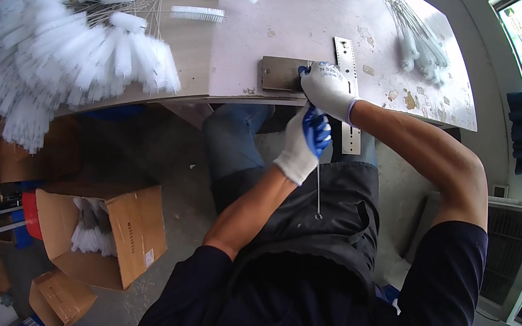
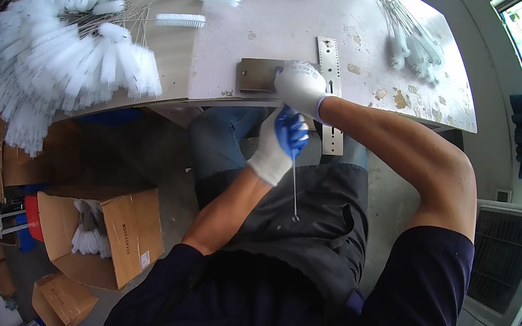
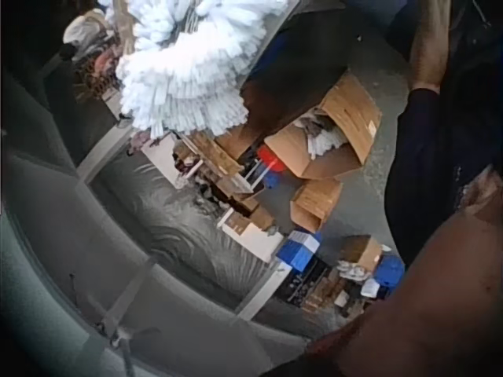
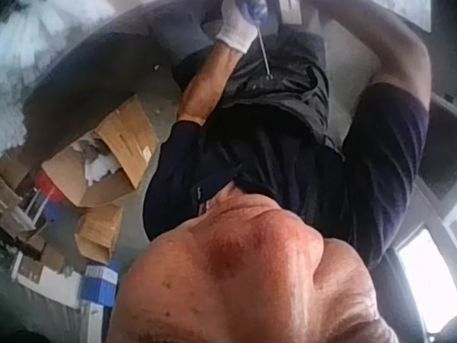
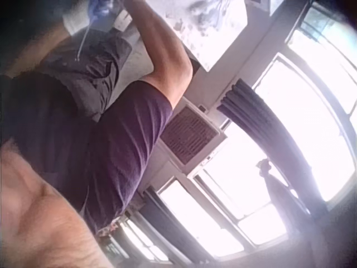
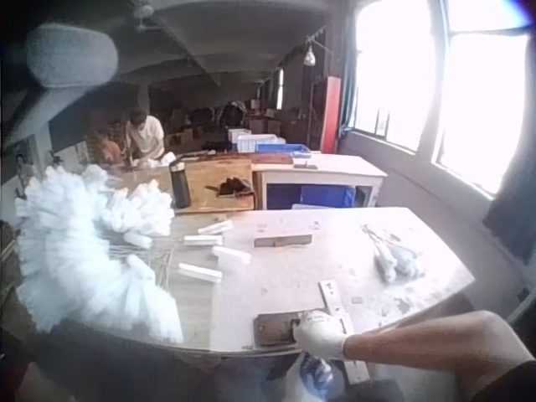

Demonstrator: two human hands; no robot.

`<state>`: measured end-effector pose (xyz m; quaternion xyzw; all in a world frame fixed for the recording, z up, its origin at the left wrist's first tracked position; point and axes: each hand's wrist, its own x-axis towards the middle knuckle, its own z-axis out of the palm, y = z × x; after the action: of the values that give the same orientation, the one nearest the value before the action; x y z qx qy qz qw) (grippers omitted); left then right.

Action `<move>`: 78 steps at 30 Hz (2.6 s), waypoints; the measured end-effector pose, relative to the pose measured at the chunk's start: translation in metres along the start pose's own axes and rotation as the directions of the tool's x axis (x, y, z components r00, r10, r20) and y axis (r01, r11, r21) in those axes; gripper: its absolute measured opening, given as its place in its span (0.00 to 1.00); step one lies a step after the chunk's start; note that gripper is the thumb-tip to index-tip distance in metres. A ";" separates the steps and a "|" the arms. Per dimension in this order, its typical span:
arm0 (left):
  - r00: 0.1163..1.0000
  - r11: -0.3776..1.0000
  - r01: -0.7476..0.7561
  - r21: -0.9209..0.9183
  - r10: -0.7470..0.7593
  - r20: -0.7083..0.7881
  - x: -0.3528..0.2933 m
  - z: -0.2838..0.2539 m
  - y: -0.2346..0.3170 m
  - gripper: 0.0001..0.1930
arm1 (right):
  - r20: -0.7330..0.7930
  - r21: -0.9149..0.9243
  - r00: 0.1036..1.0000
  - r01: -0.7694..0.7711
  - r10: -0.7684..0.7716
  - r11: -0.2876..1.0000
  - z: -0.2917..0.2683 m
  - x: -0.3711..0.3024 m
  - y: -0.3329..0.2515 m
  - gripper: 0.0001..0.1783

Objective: The person repeatedly picks up white cylindrical brush heads and metal rods from a workbench, inserts the rods into the brush heads, and places the assembled units into a cardboard box. The process is continuous and repetitive throughout the clip.

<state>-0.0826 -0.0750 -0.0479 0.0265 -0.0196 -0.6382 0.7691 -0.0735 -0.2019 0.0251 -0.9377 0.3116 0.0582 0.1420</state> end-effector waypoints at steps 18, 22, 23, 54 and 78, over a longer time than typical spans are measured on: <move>0.873 0.557 0.386 0.736 0.039 -0.487 -0.029 0.040 0.115 0.16 | 0.263 -0.267 0.680 0.733 -0.684 0.625 -0.042 0.041 0.047 0.18; 0.851 0.473 0.439 0.764 0.056 -0.523 -0.023 0.051 0.126 0.15 | 0.307 -0.267 0.726 0.686 -0.615 0.677 -0.037 0.043 0.040 0.12; 0.857 0.402 0.462 0.791 0.026 -0.514 -0.024 0.047 0.136 0.13 | 0.252 -0.293 0.742 0.670 -0.621 0.682 -0.034 0.038 0.041 0.11; 0.533 -0.048 0.016 0.999 0.845 0.032 -0.147 0.085 0.193 0.17 | 0.005 -0.291 0.840 0.520 -0.542 0.803 -0.009 0.020 0.041 0.17; 0.237 0.410 -0.517 0.751 0.912 -0.335 -0.019 0.048 0.089 0.15 | -0.031 -0.306 0.829 0.523 -0.558 0.795 -0.010 0.015 0.038 0.20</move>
<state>-0.0014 -0.0407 0.0055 0.4538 0.1097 -0.0906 0.8797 -0.0844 -0.2425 0.0226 -0.9996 0.0267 0.0031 -0.0026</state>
